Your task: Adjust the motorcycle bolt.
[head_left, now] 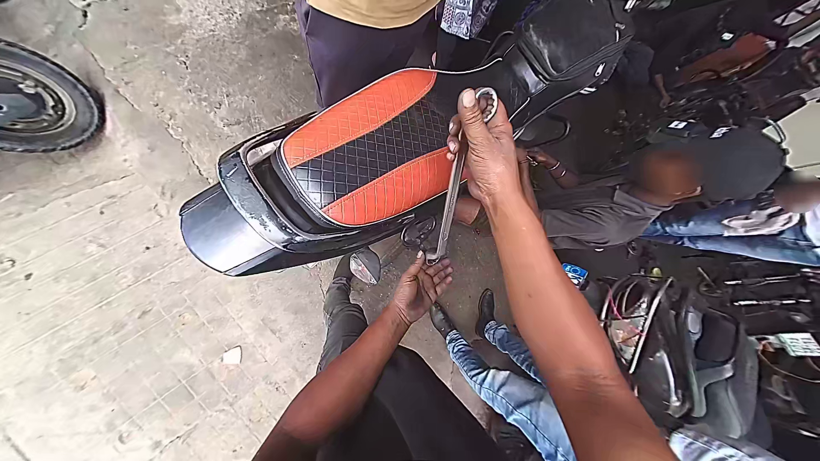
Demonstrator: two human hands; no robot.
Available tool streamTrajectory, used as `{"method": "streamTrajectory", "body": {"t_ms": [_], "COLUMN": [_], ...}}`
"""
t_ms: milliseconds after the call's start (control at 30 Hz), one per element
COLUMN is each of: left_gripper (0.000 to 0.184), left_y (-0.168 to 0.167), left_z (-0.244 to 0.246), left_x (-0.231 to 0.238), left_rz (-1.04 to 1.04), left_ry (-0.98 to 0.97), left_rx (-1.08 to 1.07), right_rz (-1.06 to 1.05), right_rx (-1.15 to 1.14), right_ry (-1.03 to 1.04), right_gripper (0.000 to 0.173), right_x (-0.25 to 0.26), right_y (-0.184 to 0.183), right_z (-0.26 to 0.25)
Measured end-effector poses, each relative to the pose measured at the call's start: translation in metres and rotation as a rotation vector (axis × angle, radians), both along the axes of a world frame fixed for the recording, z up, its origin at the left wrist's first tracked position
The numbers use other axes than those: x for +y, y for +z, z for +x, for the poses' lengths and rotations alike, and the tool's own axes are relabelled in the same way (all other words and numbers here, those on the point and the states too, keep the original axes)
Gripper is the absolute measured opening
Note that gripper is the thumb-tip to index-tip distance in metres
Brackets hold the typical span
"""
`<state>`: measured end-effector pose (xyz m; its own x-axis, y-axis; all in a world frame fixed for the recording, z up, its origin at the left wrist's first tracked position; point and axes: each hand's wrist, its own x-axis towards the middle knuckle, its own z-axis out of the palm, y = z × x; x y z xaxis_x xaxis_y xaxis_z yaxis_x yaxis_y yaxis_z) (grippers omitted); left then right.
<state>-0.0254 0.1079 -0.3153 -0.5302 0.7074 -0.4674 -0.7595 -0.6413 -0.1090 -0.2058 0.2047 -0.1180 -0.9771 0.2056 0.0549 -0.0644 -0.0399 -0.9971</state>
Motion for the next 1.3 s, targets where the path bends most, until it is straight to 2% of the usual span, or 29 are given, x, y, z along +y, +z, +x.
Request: {"method": "streamTrajectory", "body": {"t_ms": [100, 167, 267, 333, 467, 600, 667, 767, 800, 833, 867, 900, 967, 1067, 1200, 1233, 1300], "left_gripper": [0.059, 0.062, 0.053, 0.044, 0.028, 0.026, 0.026, 0.029, 0.03, 0.03, 0.03, 0.03, 0.029, 0.035, 0.034, 0.035, 0.037], "left_y": [0.002, 0.006, 0.015, 0.018, 0.017, 0.006, -0.006, -0.015, -0.019, -0.024, -0.029, -0.033, -0.04, -0.045, -0.053, -0.055, -0.059], "left_z": [0.004, 0.011, 0.016, 0.013, 0.008, 0.014, 0.016, 0.019, 0.02, 0.021, 0.021, 0.021, 0.02, 0.015, 0.008, 0.007, 0.003], "left_x": [-0.003, -0.007, -0.008, -0.003, 0.011, 0.027, 0.027, 0.025, 0.024, 0.023, 0.022, 0.019, 0.013, 0.006, 0.0, -0.002, -0.006], "left_rz": [-0.022, -0.049, -0.123, -0.166, -0.354, -0.635, -0.707, -0.786, -0.829, -0.887, -0.954, -1.028, -1.162, -1.275, -1.324, -1.328, -1.339], "left_ry": [-0.06, -0.105, -0.093, -0.073, -0.141, -0.209, -0.202, -0.192, -0.188, -0.18, -0.184, -0.195, -0.243, -0.329, -0.307, -0.308, -0.32], "left_rx": [0.046, 0.096, 0.149, 0.17, 0.202, 0.215, 0.275, 0.377, 0.429, 0.496, 0.576, 0.656, 0.777, 0.891, 1.004, 1.03, 1.078], "right_rz": [-0.123, -0.237, -0.481, -0.598, -0.845, -1.035, -1.047, -1.06, -1.051, -1.024, -0.989, -0.951, -0.755, -0.52, -0.417, -0.348, -0.161], "right_rx": [0.004, -0.023, -0.091, -0.155, -0.155, -0.252, -0.41, -0.724, -0.84, -0.949, -1.033, -1.1, -1.21, -1.234, -1.212, -1.166, -1.047], "right_ry": [-0.331, -0.564, -0.902, -1.042, -1.254, -1.367, -1.349, -1.195, -1.127, -1.067, -0.98, -0.853, -0.57, -0.297, -0.18, -0.138, -0.053], "right_gripper": [0.017, 0.022, 0.034, 0.043, 0.048, 0.046, 0.044, 0.048, 0.047, 0.037, 0.028, 0.026, 0.031, 0.045, 0.057, 0.06, 0.059], "right_x": [0.045, 0.087, 0.143, 0.162, 0.154, 0.117, 0.089, 0.05, 0.037, 0.025, 0.013, 0.003, -0.016, -0.039, -0.052, -0.052, -0.045], "right_y": [0.008, -0.004, -0.047, -0.084, -0.16, -0.225, -0.246, -0.278, -0.289, -0.297, -0.302, -0.308, -0.321, -0.336, -0.343, -0.335, -0.294], "right_z": [0.028, 0.056, 0.114, 0.158, 0.239, 0.297, 0.319, 0.357, 0.366, 0.369, 0.37, 0.37, 0.366, 0.344, 0.304, 0.294, 0.262]}}
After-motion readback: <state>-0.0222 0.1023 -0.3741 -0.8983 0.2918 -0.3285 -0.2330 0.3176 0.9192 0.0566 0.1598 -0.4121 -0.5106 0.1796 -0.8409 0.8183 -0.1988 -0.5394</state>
